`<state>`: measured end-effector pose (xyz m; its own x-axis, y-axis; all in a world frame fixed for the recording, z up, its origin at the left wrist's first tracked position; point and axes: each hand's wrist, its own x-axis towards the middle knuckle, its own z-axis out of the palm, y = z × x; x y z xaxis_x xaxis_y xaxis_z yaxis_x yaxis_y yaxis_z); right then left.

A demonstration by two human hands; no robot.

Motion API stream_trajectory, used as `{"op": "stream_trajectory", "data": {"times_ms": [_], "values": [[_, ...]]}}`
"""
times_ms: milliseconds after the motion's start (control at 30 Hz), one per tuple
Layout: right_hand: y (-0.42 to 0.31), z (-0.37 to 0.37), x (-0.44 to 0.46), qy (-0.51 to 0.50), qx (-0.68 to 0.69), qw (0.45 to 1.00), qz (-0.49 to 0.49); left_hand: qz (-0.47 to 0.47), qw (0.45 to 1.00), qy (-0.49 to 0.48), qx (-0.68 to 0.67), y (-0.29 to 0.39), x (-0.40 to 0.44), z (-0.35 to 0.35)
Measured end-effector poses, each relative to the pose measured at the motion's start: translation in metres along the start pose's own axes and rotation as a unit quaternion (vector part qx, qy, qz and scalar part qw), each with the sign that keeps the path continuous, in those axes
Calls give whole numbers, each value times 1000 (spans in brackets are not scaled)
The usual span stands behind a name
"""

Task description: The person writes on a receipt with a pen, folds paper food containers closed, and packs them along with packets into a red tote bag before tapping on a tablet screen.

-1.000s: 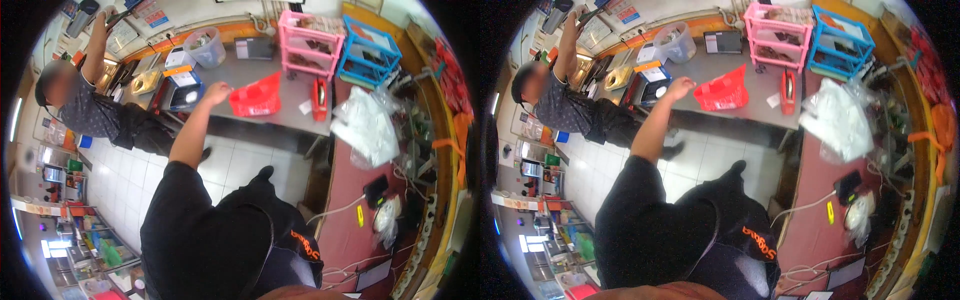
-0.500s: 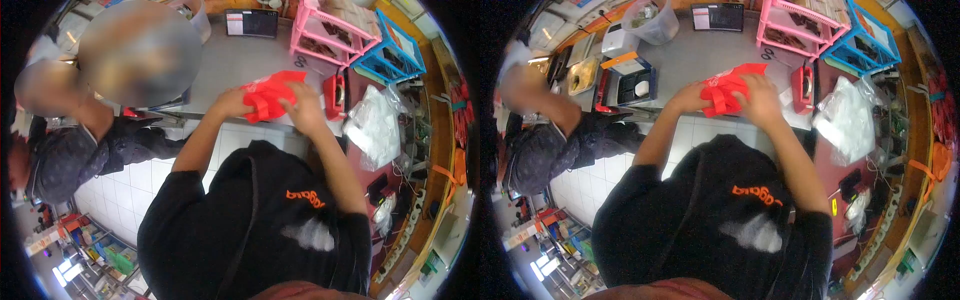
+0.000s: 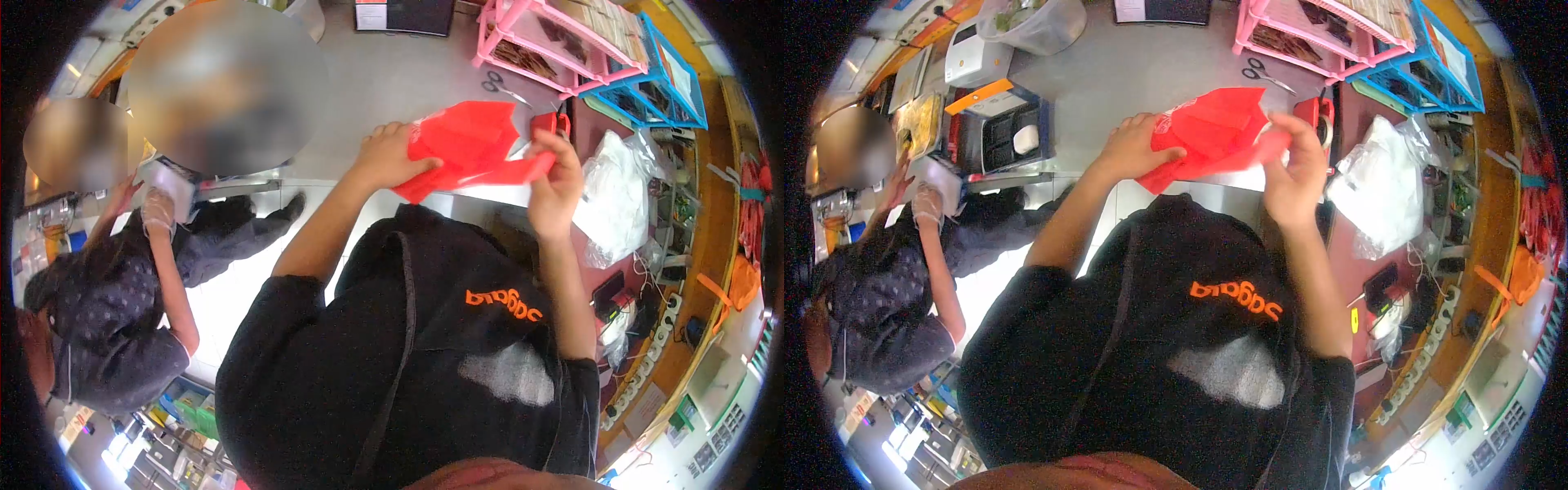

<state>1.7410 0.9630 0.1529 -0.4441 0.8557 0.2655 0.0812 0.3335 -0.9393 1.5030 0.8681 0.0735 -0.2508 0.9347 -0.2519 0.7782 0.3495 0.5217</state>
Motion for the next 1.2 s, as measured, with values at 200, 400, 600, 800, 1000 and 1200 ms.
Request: {"op": "stream_trajectory", "data": {"times_ms": [200, 400, 600, 800, 1000, 1200], "values": [[-16, -18, -18, 72, 96, 993, -22, 38, 993, -97, -49, 29, 50, 17], [-38, -15, -25, 87, -14, 996, 7, 119, 981, -21, 154, 14, 90, 38], [-56, -26, -27, 22, -90, 995, -26, 112, 980, 144, 75, 4, 83, -28], [-58, -27, -22, -16, -124, 992, -35, 183, 792, -152, -562, 63, 25, -84], [-66, -1, 11, -39, -220, 973, -60, 449, 854, -101, -242, 98, 21, -44], [-116, -46, -31, 51, -177, 976, -116, 385, 857, 100, -327, 148, -1, -53]]}}
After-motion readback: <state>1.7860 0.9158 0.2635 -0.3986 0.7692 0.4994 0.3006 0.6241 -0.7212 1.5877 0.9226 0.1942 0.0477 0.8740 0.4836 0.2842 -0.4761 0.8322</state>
